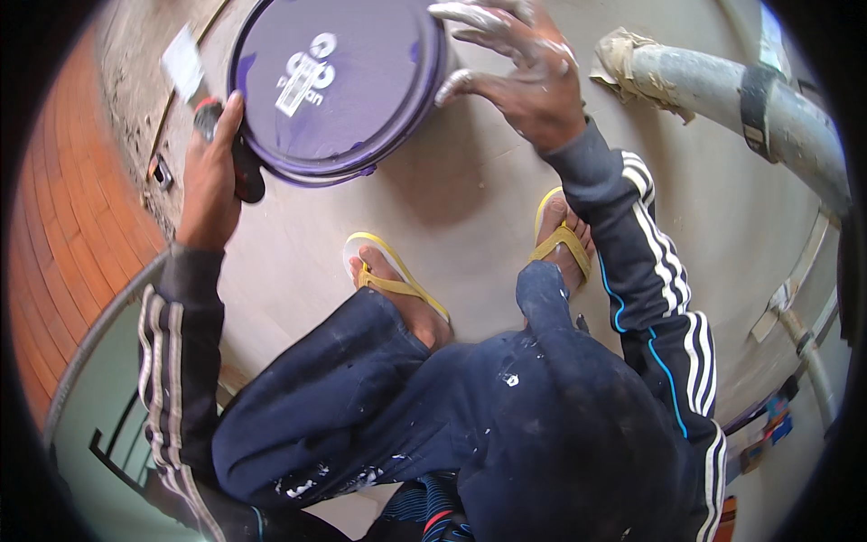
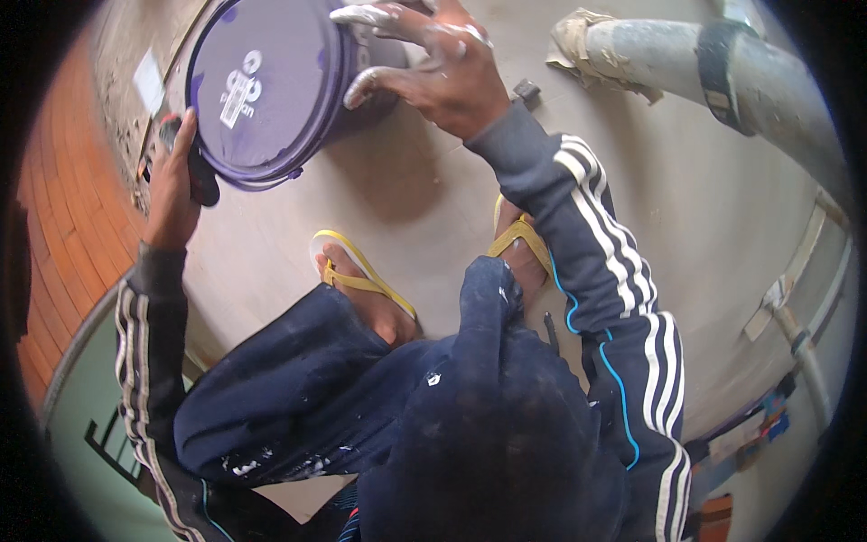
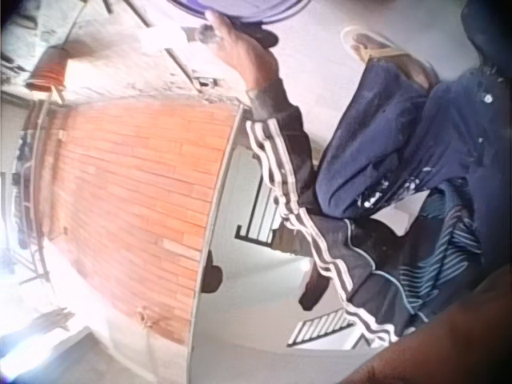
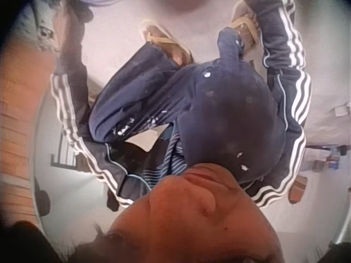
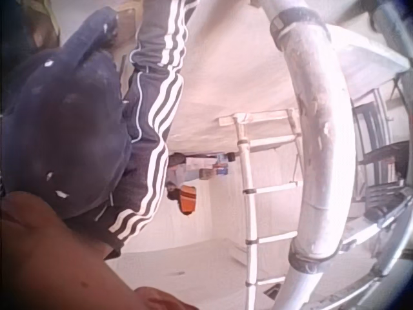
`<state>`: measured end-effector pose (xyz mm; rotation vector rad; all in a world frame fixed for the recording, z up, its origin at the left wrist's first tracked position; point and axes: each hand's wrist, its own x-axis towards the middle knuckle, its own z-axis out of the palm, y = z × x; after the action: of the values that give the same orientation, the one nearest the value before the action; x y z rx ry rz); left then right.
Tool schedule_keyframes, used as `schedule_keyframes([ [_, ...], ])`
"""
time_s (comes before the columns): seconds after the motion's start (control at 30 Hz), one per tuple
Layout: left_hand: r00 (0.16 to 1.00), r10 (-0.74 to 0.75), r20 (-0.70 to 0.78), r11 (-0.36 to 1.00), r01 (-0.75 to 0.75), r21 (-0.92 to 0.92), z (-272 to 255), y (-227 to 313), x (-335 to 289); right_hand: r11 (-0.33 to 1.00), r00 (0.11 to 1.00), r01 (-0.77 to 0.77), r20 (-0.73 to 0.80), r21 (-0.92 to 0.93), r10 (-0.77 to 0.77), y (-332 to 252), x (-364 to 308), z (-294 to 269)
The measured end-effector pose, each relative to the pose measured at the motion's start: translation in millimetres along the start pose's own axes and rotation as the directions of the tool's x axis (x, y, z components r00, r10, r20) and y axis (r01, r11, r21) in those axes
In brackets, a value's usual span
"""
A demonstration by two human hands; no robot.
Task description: The person uses a hammer to tap a purple paint bucket, then uses a putty knife to scrape dried paint from the bucket's lid. The person repeatedly scrapes the lid while holding the bucket.
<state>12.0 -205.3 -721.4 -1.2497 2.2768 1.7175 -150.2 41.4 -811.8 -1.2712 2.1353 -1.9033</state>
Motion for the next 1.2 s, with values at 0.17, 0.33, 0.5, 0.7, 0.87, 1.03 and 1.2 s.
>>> schedule_keyframes([
  [0.17,0.983,-0.163,-0.086,0.979,0.150,-0.139,1.2,-9.3,-4.6,0.948,0.974,-0.220,0.001,-0.231,0.226,2.9,-8.7,-10.8],
  [0.33,0.952,0.214,-0.217,0.911,-0.114,0.397,-20.2,12.3,-20.2,0.819,0.933,-0.344,-0.067,-0.460,0.354,-6.5,-85.3,-60.0],
  [0.5,0.999,-0.048,0.020,0.831,0.029,0.555,-21.7,84.0,-53.2,0.575,0.777,-0.509,-0.055,-0.641,0.627,-18.4,-169.2,-104.9],
  [0.7,0.986,-0.105,0.133,0.905,0.039,0.423,1.0,129.3,-86.3,0.531,0.704,-0.568,-0.037,-0.628,0.709,-16.5,-164.4,-112.2],
  [0.87,0.936,-0.294,0.192,0.895,0.199,0.399,3.4,157.6,-106.3,0.599,0.727,-0.511,0.063,-0.616,0.684,-5.0,-165.2,-117.8],
  [1.03,0.854,-0.380,0.356,0.911,0.281,0.301,5.7,158.6,-119.2,0.605,0.715,-0.500,0.099,-0.619,0.692,-7.6,-160.5,-117.5],
  [1.2,0.568,-0.179,0.803,0.984,0.120,0.134,6.7,154.6,-92.1,0.598,0.708,-0.502,0.100,-0.625,0.699,-12.5,-157.9,-120.1],
])
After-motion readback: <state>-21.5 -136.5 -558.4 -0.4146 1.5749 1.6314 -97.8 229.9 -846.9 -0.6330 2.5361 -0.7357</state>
